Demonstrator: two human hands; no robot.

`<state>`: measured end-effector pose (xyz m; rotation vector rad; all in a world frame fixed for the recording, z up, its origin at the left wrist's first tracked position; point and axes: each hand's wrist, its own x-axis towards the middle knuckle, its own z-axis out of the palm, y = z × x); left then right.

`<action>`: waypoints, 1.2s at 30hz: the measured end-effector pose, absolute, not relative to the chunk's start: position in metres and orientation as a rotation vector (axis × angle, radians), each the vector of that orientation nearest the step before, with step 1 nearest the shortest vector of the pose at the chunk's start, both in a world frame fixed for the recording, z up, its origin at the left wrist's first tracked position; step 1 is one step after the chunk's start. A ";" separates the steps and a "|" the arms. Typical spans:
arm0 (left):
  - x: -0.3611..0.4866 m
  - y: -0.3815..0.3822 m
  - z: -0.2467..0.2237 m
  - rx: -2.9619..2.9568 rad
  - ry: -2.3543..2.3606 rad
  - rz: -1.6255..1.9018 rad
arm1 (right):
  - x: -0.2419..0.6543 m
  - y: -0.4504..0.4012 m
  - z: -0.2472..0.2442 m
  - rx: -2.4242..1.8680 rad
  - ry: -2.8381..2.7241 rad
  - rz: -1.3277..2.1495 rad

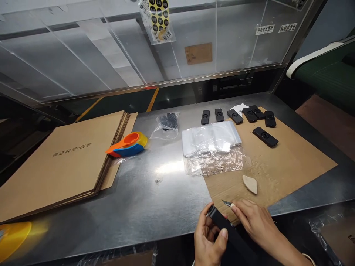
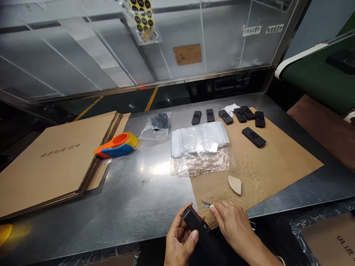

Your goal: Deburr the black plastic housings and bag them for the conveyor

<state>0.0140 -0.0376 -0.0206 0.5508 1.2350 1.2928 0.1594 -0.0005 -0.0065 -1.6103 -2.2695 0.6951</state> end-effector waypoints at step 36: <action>0.004 0.105 -0.043 1.307 1.392 1.130 | 0.143 0.154 -0.069 -1.438 -1.301 1.423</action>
